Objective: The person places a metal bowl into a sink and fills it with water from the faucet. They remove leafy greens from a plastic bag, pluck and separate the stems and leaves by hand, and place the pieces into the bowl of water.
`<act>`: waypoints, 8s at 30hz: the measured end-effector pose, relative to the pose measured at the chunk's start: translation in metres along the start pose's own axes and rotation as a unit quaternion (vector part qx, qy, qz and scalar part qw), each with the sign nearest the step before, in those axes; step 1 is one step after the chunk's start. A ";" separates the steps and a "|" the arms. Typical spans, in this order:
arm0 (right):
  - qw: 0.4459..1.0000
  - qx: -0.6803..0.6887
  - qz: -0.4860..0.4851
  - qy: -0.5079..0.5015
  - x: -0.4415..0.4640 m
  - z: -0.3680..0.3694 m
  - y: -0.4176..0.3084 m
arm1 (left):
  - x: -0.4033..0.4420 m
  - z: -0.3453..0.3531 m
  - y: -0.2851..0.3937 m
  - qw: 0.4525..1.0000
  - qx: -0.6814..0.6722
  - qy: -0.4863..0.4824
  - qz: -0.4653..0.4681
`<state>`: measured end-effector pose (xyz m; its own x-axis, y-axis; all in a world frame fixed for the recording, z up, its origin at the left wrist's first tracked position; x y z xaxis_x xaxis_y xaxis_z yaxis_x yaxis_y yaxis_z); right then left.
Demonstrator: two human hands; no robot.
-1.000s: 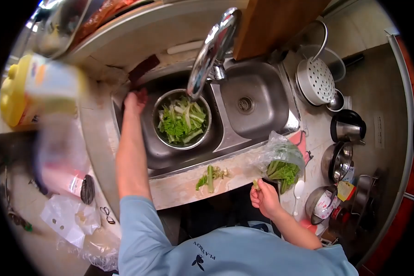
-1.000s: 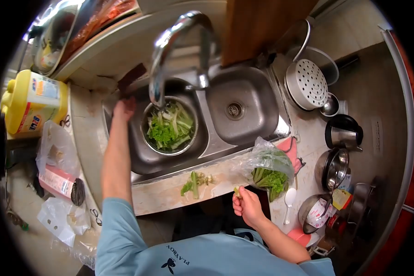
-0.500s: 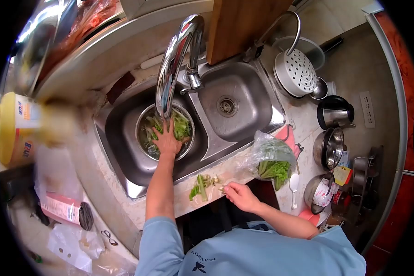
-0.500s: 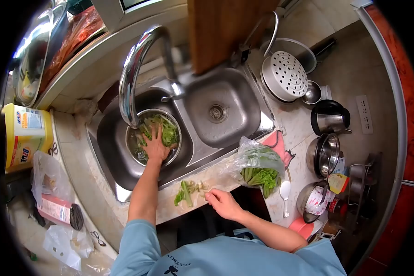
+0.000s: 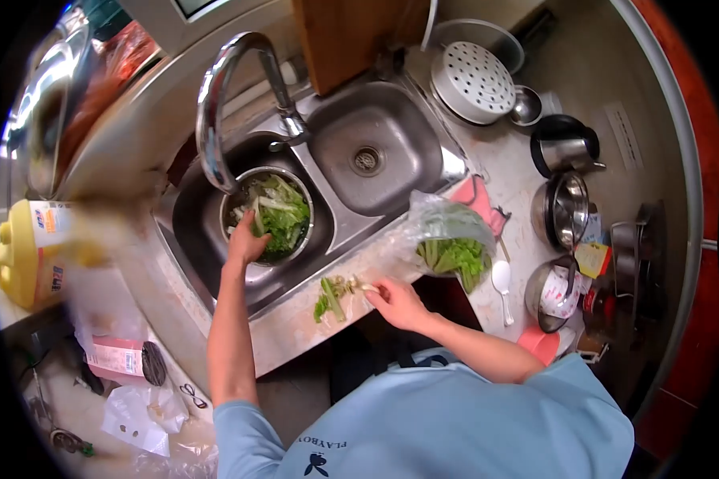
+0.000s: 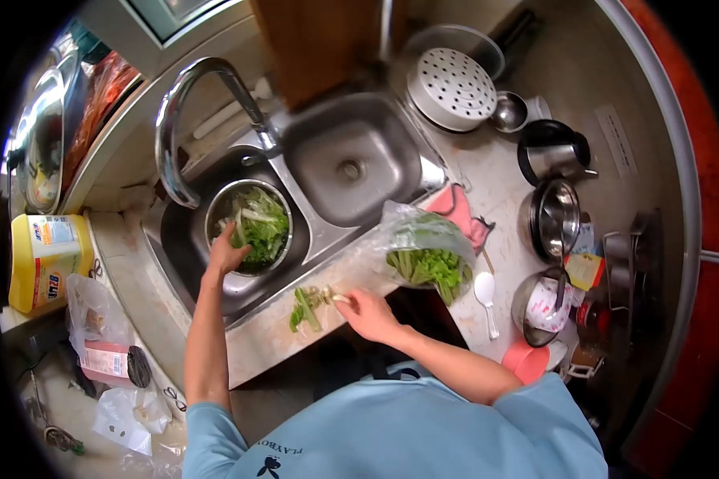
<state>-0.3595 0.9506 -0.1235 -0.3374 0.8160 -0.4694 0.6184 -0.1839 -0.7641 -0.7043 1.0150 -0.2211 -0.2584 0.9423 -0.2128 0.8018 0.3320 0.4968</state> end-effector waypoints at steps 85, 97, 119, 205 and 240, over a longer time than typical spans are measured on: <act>0.916 0.390 0.082 -0.051 -0.103 -0.106 0.002 | -0.183 0.003 0.311 0.640 -0.653 -0.313 -0.256; 0.973 0.115 -0.011 0.200 -0.138 -0.192 -0.065 | -0.220 -0.134 0.383 0.856 -0.157 0.057 0.489; 0.874 0.213 0.103 -0.425 -0.057 -0.052 -0.115 | -0.205 -0.143 0.335 0.900 0.144 0.054 0.408; 0.954 0.109 -0.215 -0.177 0.011 -0.020 -0.144 | -0.169 -0.072 0.184 0.747 -0.648 0.049 -0.144; 0.975 0.048 -0.215 0.022 0.035 -0.051 -0.153 | -0.173 -0.061 0.181 0.776 -0.603 0.098 -0.156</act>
<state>-0.4293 1.0357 -0.0007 -0.5185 0.8515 -0.0783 0.3560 0.1317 -0.9252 -0.5469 0.9147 -0.0429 -0.5107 0.7567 -0.4082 -0.3726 0.2331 0.8983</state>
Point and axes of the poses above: each hand's wrist, its own x-axis towards the middle knuckle, its own z-axis out of the palm, y = z × x, the point moved 8 cm from there along x, towards the middle knuckle
